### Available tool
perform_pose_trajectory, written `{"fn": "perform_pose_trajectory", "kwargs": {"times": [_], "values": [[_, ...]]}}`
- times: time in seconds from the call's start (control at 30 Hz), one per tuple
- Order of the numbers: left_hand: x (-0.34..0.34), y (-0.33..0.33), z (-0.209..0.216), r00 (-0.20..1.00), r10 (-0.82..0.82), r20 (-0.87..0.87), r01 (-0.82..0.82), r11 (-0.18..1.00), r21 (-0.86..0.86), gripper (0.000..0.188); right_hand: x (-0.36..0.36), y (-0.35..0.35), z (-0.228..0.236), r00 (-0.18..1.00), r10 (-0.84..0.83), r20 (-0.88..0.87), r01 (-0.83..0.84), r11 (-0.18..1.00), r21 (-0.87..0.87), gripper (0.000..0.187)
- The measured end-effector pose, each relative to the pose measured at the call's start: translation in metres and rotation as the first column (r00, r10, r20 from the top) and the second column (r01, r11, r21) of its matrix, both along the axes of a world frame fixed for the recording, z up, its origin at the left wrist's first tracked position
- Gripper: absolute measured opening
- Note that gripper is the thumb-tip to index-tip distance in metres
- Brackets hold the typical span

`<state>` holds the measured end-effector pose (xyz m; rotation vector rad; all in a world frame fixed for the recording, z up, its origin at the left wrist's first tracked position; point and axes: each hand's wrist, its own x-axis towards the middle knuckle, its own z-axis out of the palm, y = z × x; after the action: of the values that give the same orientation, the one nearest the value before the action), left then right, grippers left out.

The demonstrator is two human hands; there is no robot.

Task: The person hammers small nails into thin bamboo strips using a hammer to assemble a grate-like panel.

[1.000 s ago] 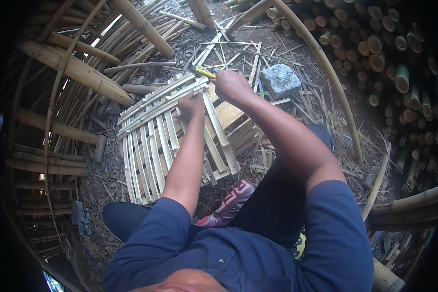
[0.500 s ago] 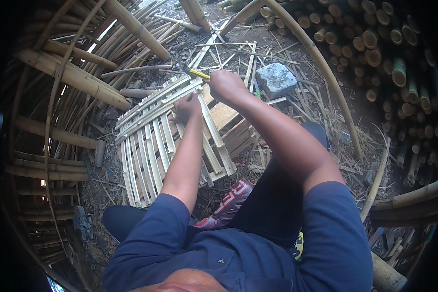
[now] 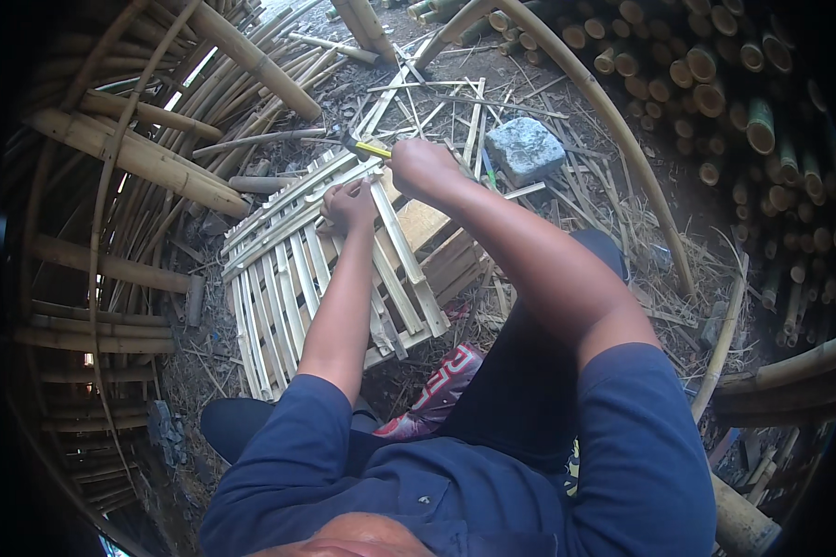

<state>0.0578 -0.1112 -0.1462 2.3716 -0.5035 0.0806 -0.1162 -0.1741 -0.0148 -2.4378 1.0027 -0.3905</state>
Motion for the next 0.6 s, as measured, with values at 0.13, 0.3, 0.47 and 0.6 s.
{"fn": "perform_pose_trajectory", "kwargs": {"times": [0.13, 0.3, 0.47, 0.6], "values": [[0.027, 0.008, -0.007, 0.999, -0.026, 0.035, 0.029, 0.995, -0.094, 0.010, 0.009, 0.007, 0.002, 0.996, 0.067, -0.053, -0.067, 0.998, 0.004, 0.029], [0.022, 0.015, -0.002, 0.969, -0.138, 0.206, 0.142, 0.990, -0.001, 0.003, 0.010, -0.002, -0.011, 0.992, 0.046, -0.115, -0.045, 0.999, 0.010, 0.032], [0.034, 0.027, 0.018, 0.861, -0.351, 0.367, 0.278, 0.931, 0.238, 0.005, 0.007, -0.004, -0.006, 0.980, 0.065, -0.188, -0.061, 0.998, 0.026, 0.023], [0.041, 0.025, 0.034, 0.784, -0.448, 0.430, 0.315, 0.884, 0.346, 0.008, 0.011, -0.004, -0.001, 0.980, 0.053, -0.194, -0.049, 0.999, 0.024, 0.023]]}}
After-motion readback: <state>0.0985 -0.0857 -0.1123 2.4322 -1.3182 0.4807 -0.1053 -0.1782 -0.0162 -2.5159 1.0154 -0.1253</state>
